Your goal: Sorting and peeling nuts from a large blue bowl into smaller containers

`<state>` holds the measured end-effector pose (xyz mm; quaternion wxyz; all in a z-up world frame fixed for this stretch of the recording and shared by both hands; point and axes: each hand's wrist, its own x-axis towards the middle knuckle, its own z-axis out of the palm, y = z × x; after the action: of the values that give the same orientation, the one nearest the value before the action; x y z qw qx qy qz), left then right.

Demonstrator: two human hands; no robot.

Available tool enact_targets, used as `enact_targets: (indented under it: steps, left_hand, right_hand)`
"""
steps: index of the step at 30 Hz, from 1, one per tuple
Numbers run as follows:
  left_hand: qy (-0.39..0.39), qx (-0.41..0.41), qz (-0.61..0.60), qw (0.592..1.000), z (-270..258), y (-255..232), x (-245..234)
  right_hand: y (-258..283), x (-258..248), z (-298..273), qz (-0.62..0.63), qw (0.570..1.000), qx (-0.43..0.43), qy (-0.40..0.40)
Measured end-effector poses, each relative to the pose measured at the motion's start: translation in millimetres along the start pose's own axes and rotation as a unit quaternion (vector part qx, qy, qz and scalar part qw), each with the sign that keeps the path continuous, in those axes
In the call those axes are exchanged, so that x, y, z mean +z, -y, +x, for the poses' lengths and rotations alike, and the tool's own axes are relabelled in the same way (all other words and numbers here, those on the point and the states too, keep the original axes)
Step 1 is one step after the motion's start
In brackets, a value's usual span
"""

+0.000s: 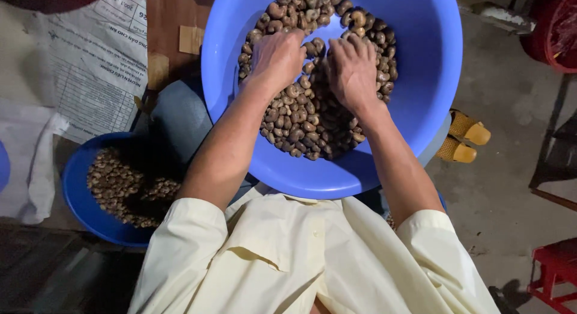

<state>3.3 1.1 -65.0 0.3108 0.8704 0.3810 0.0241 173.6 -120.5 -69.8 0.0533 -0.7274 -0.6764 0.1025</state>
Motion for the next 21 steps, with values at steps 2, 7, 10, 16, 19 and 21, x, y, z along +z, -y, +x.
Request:
enact_targets:
  steps: [2,7,10,16,19,21]
  left_hand:
    - [-0.011,-0.019,0.023,0.999,-0.1,-1.1,-2.7]
    - [-0.016,-0.027,0.018,0.999,2.7,-1.3,-2.9]
    - [-0.043,-0.017,0.029,0.999,3.7,1.7,-1.5]
    - [-0.052,-0.018,0.01,0.998,0.8,1.3,-3.3]
    - [-0.039,-0.018,0.011,0.999,3.2,2.3,1.7]
    - [-0.031,-0.023,0.014,0.999,4.5,6.4,7.8]
  right_hand:
    - [5.5,-20.5,18.3,0.021,0.99,-0.035,-0.136]
    - [0.0,-17.8,69.4,0.102,0.988,0.02,-0.11]
    - [-9.4,5.3,87.6,0.102,0.991,0.047,-0.077]
    - [-7.4,12.6,71.1,0.04,0.996,0.028,-0.069]
    - [-5.0,2.9,53.2,0.047,0.996,0.035,-0.071]
    - [-4.7,2.5,41.6,0.056,0.995,0.044,-0.067]
